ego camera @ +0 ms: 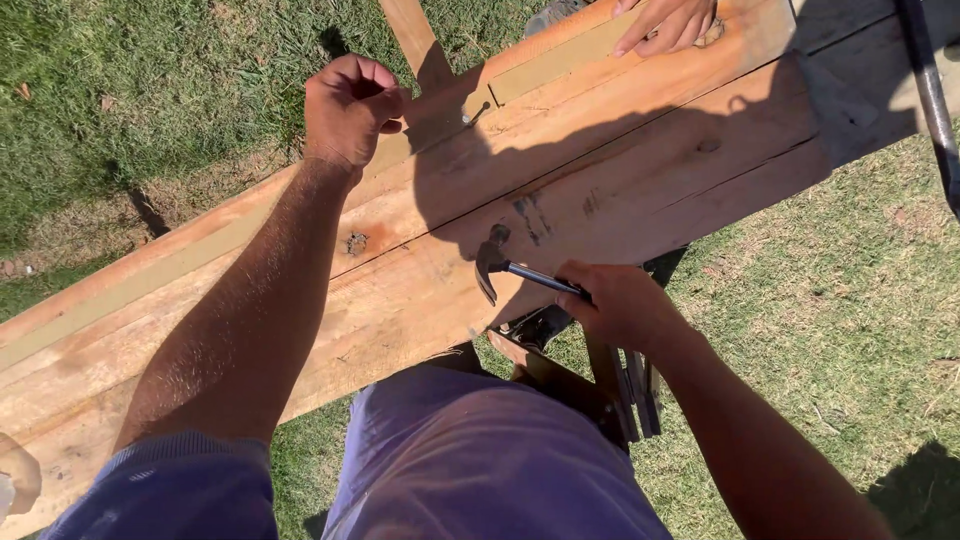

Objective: The person hammers nails into wooden planks using a hammer. They repeatedly pick up nails from a plastic bag and drive them into the wood, working along the length of the planks.

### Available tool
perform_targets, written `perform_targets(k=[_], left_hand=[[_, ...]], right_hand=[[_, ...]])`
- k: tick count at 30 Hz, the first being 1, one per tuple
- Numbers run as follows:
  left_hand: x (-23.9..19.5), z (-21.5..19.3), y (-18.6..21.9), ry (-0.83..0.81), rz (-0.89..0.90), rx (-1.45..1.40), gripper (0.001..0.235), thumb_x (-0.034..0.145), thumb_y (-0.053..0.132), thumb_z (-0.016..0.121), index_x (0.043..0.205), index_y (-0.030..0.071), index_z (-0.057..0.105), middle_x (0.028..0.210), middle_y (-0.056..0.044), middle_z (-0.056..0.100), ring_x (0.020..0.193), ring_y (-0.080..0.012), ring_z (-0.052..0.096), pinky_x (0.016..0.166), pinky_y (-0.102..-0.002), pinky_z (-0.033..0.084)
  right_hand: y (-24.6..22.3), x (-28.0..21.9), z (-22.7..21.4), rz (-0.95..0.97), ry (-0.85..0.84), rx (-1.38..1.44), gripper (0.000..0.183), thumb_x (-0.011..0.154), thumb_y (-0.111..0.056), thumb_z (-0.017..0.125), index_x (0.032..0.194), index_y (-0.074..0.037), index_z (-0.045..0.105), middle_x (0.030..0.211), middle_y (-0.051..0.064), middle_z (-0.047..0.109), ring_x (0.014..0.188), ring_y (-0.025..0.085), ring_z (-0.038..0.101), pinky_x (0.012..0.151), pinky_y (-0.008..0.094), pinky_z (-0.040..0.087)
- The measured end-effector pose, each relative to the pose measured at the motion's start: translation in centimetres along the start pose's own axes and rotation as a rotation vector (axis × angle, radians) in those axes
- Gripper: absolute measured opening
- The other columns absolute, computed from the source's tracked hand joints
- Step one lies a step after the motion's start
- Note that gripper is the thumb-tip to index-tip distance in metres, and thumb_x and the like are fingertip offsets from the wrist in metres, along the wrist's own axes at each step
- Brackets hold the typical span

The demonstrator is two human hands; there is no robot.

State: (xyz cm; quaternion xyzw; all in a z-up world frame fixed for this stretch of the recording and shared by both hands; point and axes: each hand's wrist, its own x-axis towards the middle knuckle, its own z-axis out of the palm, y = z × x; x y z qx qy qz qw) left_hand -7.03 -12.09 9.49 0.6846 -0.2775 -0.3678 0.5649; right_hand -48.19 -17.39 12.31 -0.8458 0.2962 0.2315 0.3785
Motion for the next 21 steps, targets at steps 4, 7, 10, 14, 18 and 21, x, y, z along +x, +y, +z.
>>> perform_targets(k=[4, 7, 10, 14, 18, 21], left_hand=[[2.3, 2.3, -0.2, -0.097, 0.051, 0.032, 0.023, 0.097, -0.012, 0.079, 0.091, 0.008, 0.070, 0.080, -0.005, 0.074, 0.062, -0.0127, 0.069, 0.054, -0.026, 0.062], [4.2, 4.7, -0.6, -0.168, 0.137, 0.110, 0.023, 0.088, -0.013, 0.078, 0.090, 0.010, 0.073, 0.080, -0.003, 0.075, 0.065, -0.0098, 0.065, 0.058, -0.024, 0.058], [5.7, 6.8, -1.1, -0.224, 0.289, 0.356, 0.024, 0.081, -0.004, 0.082, 0.094, 0.013, 0.072, 0.087, 0.002, 0.079, 0.076, -0.0100, 0.071, 0.069, -0.027, 0.061], [8.9, 9.8, -4.8, -0.300, -0.008, 0.843, 0.040, 0.093, 0.024, 0.085, 0.126, 0.014, 0.066, 0.108, 0.000, 0.076, 0.099, -0.0159, 0.075, 0.083, -0.028, 0.067], [9.3, 10.6, -4.3, -0.355, 0.048, 0.867, 0.023, 0.086, 0.015, 0.082, 0.107, 0.025, 0.081, 0.103, 0.007, 0.082, 0.095, -0.0116, 0.076, 0.088, -0.030, 0.065], [10.3, 10.7, -6.2, -0.292, 0.179, 0.944, 0.024, 0.066, 0.020, 0.070, 0.084, 0.033, 0.080, 0.078, 0.010, 0.078, 0.078, -0.0162, 0.073, 0.069, -0.039, 0.057]], right_hand=[[0.8, 0.8, 0.5, -0.049, 0.030, 0.028, 0.028, 0.102, -0.044, 0.066, 0.123, -0.026, 0.070, 0.097, 0.005, 0.082, 0.089, 0.040, 0.077, 0.077, 0.053, 0.054], [1.2, 1.1, 0.9, -0.055, 0.045, 0.030, 0.027, 0.102, -0.043, 0.068, 0.122, -0.026, 0.071, 0.097, 0.004, 0.083, 0.089, 0.040, 0.077, 0.076, 0.053, 0.055], [1.2, 1.5, 1.5, -0.079, 0.077, 0.009, 0.029, 0.101, -0.042, 0.069, 0.124, -0.025, 0.071, 0.102, 0.004, 0.084, 0.091, 0.041, 0.078, 0.076, 0.055, 0.056], [1.4, 1.7, 2.3, -0.088, 0.138, 0.018, 0.032, 0.101, -0.039, 0.070, 0.130, -0.025, 0.070, 0.105, 0.004, 0.084, 0.087, 0.039, 0.079, 0.071, 0.055, 0.058], [1.4, 2.3, 2.7, -0.071, 0.130, 0.017, 0.034, 0.100, -0.041, 0.068, 0.130, -0.024, 0.071, 0.108, 0.006, 0.085, 0.092, 0.040, 0.080, 0.075, 0.056, 0.058], [1.7, 2.6, 3.1, -0.051, 0.100, 0.033, 0.040, 0.100, -0.042, 0.068, 0.136, -0.023, 0.072, 0.119, 0.007, 0.084, 0.099, 0.042, 0.079, 0.079, 0.058, 0.058]])
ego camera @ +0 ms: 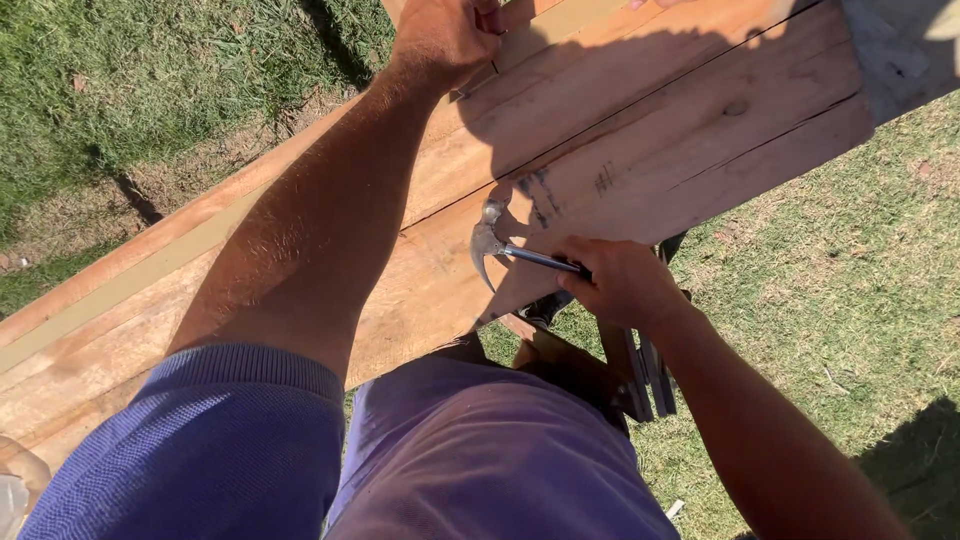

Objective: The person hammers nails into wooden planks using a hammer. They repeatedly pick up nails from a plastic bag and drive them into the wood, working along the length of the planks.

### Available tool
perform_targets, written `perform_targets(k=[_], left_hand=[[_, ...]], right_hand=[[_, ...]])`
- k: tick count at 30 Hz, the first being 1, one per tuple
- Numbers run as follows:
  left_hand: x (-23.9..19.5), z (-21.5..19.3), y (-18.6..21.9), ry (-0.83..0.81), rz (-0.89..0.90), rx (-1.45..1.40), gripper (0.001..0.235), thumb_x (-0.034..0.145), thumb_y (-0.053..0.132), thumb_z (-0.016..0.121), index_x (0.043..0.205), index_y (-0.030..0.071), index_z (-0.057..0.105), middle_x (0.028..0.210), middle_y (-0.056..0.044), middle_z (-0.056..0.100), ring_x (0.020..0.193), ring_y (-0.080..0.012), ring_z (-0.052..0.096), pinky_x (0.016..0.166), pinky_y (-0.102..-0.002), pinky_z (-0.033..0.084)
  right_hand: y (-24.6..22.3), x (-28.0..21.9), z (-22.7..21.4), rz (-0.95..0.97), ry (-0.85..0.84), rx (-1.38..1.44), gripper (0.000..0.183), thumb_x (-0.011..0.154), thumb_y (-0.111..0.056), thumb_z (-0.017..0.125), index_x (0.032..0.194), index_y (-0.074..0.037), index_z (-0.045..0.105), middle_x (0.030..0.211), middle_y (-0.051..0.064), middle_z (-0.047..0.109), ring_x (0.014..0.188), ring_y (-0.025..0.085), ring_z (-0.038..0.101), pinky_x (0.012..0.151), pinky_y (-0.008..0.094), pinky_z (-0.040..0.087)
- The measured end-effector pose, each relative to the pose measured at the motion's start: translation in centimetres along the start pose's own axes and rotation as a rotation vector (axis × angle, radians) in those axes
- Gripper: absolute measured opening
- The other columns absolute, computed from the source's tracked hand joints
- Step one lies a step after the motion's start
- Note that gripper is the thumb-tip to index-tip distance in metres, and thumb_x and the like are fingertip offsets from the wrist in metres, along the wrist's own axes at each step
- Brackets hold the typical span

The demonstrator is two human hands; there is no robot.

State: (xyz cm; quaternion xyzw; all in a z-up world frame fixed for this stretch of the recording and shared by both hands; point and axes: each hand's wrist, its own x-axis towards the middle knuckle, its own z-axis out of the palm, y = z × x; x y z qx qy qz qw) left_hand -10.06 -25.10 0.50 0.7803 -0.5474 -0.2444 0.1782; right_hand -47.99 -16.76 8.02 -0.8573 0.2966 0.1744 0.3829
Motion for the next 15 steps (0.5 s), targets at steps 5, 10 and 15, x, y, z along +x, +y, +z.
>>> perform_targets(k=[5, 10, 15], left_hand=[[0.5, 1.4, -1.1, 0.052, 0.022, 0.063, 0.028, 0.067, 0.021, 0.067, 0.085, 0.035, 0.082, 0.082, 0.010, 0.081, 0.081, -0.0229, 0.074, 0.068, -0.042, 0.057], [0.0, 1.0, -0.8, 0.013, -0.036, 0.040, 0.025, 0.068, 0.025, 0.071, 0.086, 0.038, 0.082, 0.082, 0.010, 0.080, 0.081, -0.0197, 0.074, 0.070, -0.041, 0.057], [-0.7, 0.1, 0.0, 0.004, -0.087, 0.049, 0.025, 0.068, 0.026, 0.070, 0.084, 0.039, 0.082, 0.082, 0.007, 0.080, 0.084, -0.0243, 0.074, 0.072, -0.044, 0.058]], right_hand=[[1.0, 0.2, 1.3, -0.038, 0.039, -0.006, 0.041, 0.101, -0.041, 0.068, 0.137, -0.023, 0.071, 0.128, 0.003, 0.082, 0.106, 0.041, 0.078, 0.080, 0.059, 0.058], [0.6, 0.4, 0.9, -0.030, 0.026, 0.013, 0.038, 0.099, -0.039, 0.068, 0.134, -0.023, 0.072, 0.124, 0.004, 0.083, 0.105, 0.042, 0.077, 0.081, 0.059, 0.057], [0.1, 0.6, 0.3, 0.009, -0.002, 0.038, 0.039, 0.098, -0.038, 0.068, 0.134, -0.025, 0.073, 0.122, 0.005, 0.084, 0.106, 0.041, 0.078, 0.084, 0.058, 0.058]])
